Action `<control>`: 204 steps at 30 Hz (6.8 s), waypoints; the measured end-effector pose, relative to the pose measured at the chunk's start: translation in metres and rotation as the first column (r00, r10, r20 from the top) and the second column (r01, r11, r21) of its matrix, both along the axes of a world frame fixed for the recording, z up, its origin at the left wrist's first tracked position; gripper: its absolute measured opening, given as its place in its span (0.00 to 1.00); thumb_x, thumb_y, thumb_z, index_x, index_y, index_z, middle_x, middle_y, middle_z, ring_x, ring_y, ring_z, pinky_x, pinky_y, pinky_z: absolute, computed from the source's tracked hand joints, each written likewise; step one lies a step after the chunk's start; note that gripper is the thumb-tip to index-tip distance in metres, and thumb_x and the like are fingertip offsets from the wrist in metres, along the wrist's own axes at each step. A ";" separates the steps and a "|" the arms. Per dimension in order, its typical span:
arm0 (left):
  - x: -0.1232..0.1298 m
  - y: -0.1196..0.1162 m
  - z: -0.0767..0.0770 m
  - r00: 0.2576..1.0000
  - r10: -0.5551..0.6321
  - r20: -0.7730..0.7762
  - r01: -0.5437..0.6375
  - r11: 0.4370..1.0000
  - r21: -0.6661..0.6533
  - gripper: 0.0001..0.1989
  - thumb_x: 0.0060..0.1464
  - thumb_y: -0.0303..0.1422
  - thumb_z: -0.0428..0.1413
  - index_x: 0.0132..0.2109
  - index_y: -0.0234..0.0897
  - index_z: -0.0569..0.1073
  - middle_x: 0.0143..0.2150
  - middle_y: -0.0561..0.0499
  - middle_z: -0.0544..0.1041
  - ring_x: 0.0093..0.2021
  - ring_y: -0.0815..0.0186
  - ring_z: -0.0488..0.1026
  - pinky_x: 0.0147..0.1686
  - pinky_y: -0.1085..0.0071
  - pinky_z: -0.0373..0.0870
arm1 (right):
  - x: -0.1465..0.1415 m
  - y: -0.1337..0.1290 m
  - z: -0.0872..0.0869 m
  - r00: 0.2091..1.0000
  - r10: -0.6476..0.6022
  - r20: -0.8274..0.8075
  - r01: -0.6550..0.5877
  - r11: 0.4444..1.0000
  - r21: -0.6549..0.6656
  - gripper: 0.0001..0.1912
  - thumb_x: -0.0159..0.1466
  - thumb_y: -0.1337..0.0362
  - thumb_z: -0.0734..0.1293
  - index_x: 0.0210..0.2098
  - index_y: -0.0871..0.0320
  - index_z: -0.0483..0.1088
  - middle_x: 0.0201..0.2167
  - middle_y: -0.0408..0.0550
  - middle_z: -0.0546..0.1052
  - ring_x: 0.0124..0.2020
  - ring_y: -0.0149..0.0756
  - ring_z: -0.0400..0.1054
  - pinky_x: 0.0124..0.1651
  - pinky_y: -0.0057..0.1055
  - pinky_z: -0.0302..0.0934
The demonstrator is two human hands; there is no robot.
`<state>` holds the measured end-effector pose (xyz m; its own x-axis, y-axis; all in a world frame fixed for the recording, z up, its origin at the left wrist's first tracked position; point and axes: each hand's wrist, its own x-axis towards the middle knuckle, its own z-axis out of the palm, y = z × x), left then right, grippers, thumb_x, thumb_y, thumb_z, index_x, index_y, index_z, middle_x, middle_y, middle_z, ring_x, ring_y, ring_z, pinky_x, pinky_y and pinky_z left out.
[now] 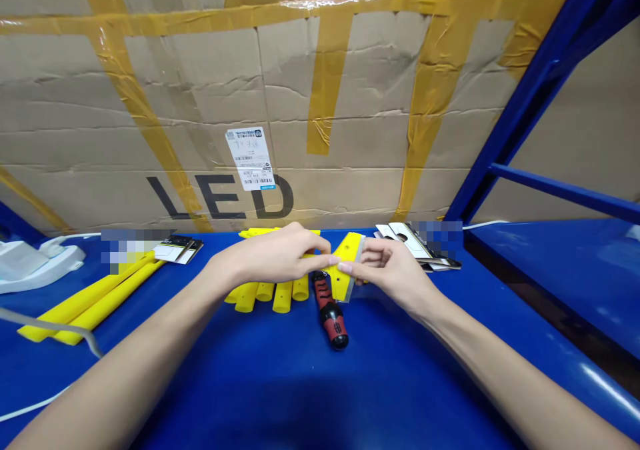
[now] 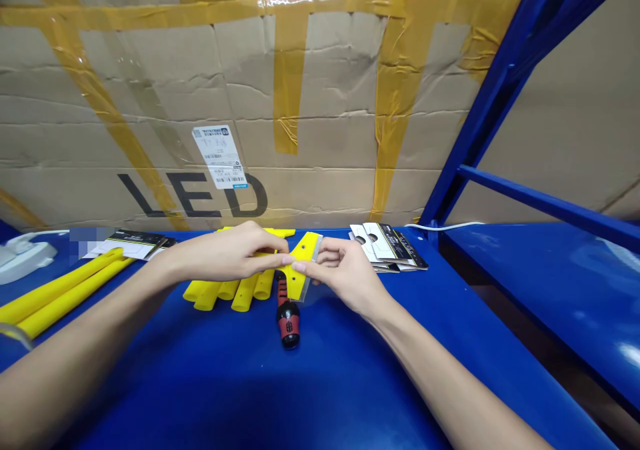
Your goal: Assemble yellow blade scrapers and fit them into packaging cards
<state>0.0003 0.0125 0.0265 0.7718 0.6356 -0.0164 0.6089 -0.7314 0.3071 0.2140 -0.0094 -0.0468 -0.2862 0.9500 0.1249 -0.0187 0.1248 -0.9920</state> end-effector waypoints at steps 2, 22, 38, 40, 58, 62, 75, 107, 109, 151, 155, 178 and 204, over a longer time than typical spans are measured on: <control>0.000 0.001 -0.002 1.000 0.008 -0.005 -0.008 1.000 0.007 0.21 0.68 0.44 0.48 0.29 0.37 0.68 0.22 0.57 0.66 0.24 0.71 0.58 0.26 0.71 0.53 | -0.001 -0.001 0.001 1.000 0.005 -0.008 -0.005 1.000 0.001 0.20 0.50 0.55 0.81 0.37 0.60 0.80 0.33 0.49 0.83 0.31 0.33 0.73 0.33 0.29 0.67; -0.006 -0.005 0.009 0.971 -0.238 -0.009 0.231 0.931 0.283 0.20 0.64 0.23 0.52 0.57 0.48 0.78 0.69 0.47 0.67 0.56 0.57 0.77 0.52 0.63 0.74 | 0.009 0.005 0.007 0.985 -0.044 -0.166 0.009 0.979 -0.205 0.17 0.45 0.59 0.83 0.30 0.58 0.80 0.26 0.45 0.79 0.26 0.30 0.69 0.34 0.30 0.64; -0.018 -0.005 0.008 0.989 -0.134 -0.056 0.144 0.951 0.274 0.14 0.66 0.29 0.53 0.54 0.41 0.80 0.52 0.45 0.82 0.48 0.56 0.82 0.42 0.67 0.76 | 0.010 0.012 -0.004 0.973 -0.210 0.093 0.217 0.974 -0.070 0.14 0.63 0.52 0.71 0.36 0.58 0.77 0.29 0.50 0.81 0.30 0.37 0.74 0.35 0.34 0.67; -0.023 -0.002 0.006 0.991 -0.124 -0.060 0.135 0.956 0.261 0.14 0.66 0.28 0.54 0.53 0.40 0.80 0.56 0.46 0.80 0.54 0.56 0.79 0.48 0.66 0.76 | 0.012 0.012 -0.010 0.862 -0.296 0.412 0.186 0.940 0.287 0.09 0.66 0.60 0.67 0.33 0.58 0.77 0.29 0.50 0.80 0.31 0.40 0.73 0.37 0.38 0.65; -0.033 0.004 0.003 0.994 -0.095 -0.061 0.105 0.975 0.196 0.14 0.63 0.26 0.56 0.51 0.41 0.82 0.49 0.47 0.84 0.44 0.60 0.83 0.43 0.68 0.76 | 0.006 0.006 -0.024 0.526 -0.366 0.767 -0.374 0.711 0.596 0.11 0.70 0.71 0.62 0.36 0.59 0.75 0.37 0.53 0.74 0.41 0.44 0.63 0.43 0.40 0.62; -0.033 0.004 0.003 0.992 -0.110 -0.064 0.120 0.976 0.182 0.14 0.62 0.26 0.57 0.51 0.41 0.82 0.49 0.48 0.84 0.45 0.61 0.82 0.44 0.69 0.76 | 0.005 0.006 -0.027 0.489 -0.364 0.792 -0.410 0.705 0.578 0.12 0.71 0.71 0.60 0.33 0.59 0.72 0.35 0.53 0.73 0.38 0.42 0.62 0.41 0.39 0.61; -0.017 -0.004 -0.001 0.975 -0.210 -0.072 0.214 0.975 0.058 0.16 0.63 0.23 0.55 0.51 0.43 0.81 0.45 0.53 0.85 0.41 0.64 0.82 0.40 0.72 0.72 | 0.000 0.003 -0.020 0.772 -0.485 0.410 -0.071 0.575 0.815 0.06 0.72 0.70 0.61 0.41 0.58 0.69 0.39 0.53 0.74 0.42 0.42 0.66 0.45 0.39 0.63; -0.042 0.009 0.004 0.996 -0.081 -0.046 0.087 0.985 0.152 0.13 0.62 0.28 0.59 0.52 0.42 0.82 0.48 0.51 0.84 0.45 0.62 0.83 0.41 0.73 0.74 | 0.004 0.004 -0.027 0.475 -0.473 0.742 -0.357 0.667 0.654 0.12 0.66 0.72 0.64 0.41 0.62 0.79 0.44 0.57 0.75 0.44 0.48 0.63 0.47 0.46 0.65; -0.041 0.008 0.004 0.996 -0.081 -0.048 0.088 0.984 0.154 0.13 0.62 0.28 0.59 0.52 0.42 0.82 0.49 0.51 0.84 0.45 0.62 0.83 0.41 0.73 0.74 | 0.004 0.004 -0.027 0.491 -0.468 0.735 -0.353 0.665 0.659 0.12 0.66 0.73 0.63 0.42 0.62 0.79 0.44 0.57 0.75 0.45 0.47 0.63 0.48 0.46 0.65; -0.038 0.005 0.004 0.994 -0.104 -0.032 0.107 0.980 0.169 0.14 0.60 0.26 0.60 0.51 0.42 0.82 0.46 0.50 0.85 0.40 0.64 0.83 0.38 0.74 0.73 | 0.005 0.003 -0.022 0.533 -0.352 0.769 -0.359 0.729 0.583 0.09 0.67 0.70 0.66 0.41 0.59 0.79 0.43 0.54 0.75 0.46 0.47 0.63 0.48 0.45 0.64; -0.038 0.006 0.001 0.994 -0.105 -0.035 0.109 0.981 0.160 0.14 0.61 0.26 0.59 0.51 0.44 0.82 0.47 0.50 0.85 0.41 0.64 0.83 0.39 0.73 0.73 | 0.006 0.004 -0.023 0.567 -0.300 0.767 -0.392 0.721 0.572 0.09 0.67 0.73 0.65 0.36 0.58 0.78 0.40 0.52 0.75 0.43 0.44 0.62 0.47 0.42 0.62; -0.033 0.007 -0.006 0.994 -0.108 -0.032 0.112 0.984 0.137 0.15 0.60 0.25 0.59 0.51 0.43 0.82 0.46 0.48 0.85 0.43 0.63 0.83 0.42 0.74 0.73 | 0.003 -0.004 -0.012 0.730 -0.430 0.530 -0.321 0.470 0.823 0.08 0.70 0.69 0.63 0.39 0.59 0.75 0.40 0.53 0.76 0.39 0.41 0.63 0.42 0.39 0.60; -0.035 0.007 -0.004 0.993 -0.105 0.047 0.097 0.984 0.152 0.13 0.60 0.25 0.60 0.50 0.40 0.82 0.44 0.47 0.85 0.41 0.62 0.83 0.39 0.73 0.73 | -0.009 -0.012 -0.010 0.864 -0.397 0.311 -0.014 0.597 0.802 0.10 0.67 0.70 0.64 0.43 0.56 0.78 0.41 0.52 0.78 0.40 0.40 0.69 0.42 0.41 0.65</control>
<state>-0.0351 0.0193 0.0223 0.8292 0.5468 0.1161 0.5152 -0.8282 0.2207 0.2049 -0.0211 -0.0572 -0.3234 0.5937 0.7369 0.4822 0.7734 -0.4115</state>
